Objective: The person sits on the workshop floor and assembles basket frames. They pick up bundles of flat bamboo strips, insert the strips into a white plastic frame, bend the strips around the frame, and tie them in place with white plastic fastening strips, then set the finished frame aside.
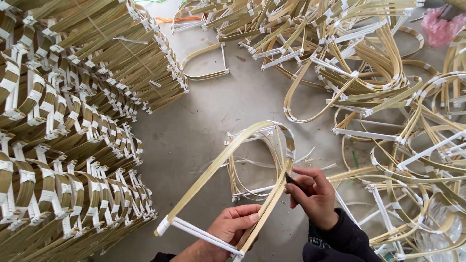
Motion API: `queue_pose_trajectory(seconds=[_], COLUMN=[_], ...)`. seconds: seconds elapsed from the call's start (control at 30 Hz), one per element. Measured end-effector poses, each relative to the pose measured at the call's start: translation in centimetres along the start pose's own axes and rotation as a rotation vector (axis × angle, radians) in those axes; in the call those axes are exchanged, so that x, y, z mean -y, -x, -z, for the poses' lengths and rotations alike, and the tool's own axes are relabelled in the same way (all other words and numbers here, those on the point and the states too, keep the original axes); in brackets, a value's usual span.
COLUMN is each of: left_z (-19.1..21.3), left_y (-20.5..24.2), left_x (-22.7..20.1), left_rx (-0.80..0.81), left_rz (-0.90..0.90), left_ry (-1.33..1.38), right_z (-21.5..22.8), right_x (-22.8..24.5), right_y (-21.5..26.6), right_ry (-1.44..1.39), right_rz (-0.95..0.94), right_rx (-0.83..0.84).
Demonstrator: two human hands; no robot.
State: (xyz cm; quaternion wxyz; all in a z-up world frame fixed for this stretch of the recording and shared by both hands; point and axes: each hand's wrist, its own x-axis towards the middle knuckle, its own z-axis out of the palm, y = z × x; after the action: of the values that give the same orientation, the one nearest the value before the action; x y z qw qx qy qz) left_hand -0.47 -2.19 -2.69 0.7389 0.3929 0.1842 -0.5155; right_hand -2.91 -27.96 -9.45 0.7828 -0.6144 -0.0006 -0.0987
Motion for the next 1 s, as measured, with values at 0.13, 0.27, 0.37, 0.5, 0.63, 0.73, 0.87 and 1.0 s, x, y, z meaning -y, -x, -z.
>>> queue_pose_trajectory(seconds=[0.13,0.27,0.37,0.5,0.63,0.73,0.87,1.0], left_z=[0.0,0.4,0.9,2.0,2.0,0.4,-1.7,0.2], left_y=[0.6,0.6,0.2,0.1,-1.0,-0.8,-0.1,-1.0], left_x=[-0.4,-0.3,0.4,0.7,0.5,1.0,0.4,1.2], left_rx=[0.047,0.078,0.040,-0.064,-0.108,-0.074,-0.136,-0.096], left_rz=[-0.005,-0.028,-0.061,-0.140,-0.282,-0.274,-0.215,-0.246], left_ry=[-0.009,-0.078,-0.105,-0.168,-0.453,-0.370,-0.403,-0.416], right_z=[-0.4,-0.1,3.6,5.5,5.0,2.8,1.0,0.8], right_x=[-0.7,0.5,-0.3,4.2,4.3,4.4,5.7,3.8], right_y=[0.5,0.3,-0.9,-2.5,-1.7,-1.3,-1.7,-1.5], right_ry=[0.111,0.279,0.402,0.081,-0.095,-0.175,-0.274,-0.285], right_rz=[0.165,0.283,0.487,0.472,-0.361,-0.726,-0.728,-0.676], right_rx=[-0.042,-0.023,-0.250,-0.357,-0.038,0.180,0.330,0.315])
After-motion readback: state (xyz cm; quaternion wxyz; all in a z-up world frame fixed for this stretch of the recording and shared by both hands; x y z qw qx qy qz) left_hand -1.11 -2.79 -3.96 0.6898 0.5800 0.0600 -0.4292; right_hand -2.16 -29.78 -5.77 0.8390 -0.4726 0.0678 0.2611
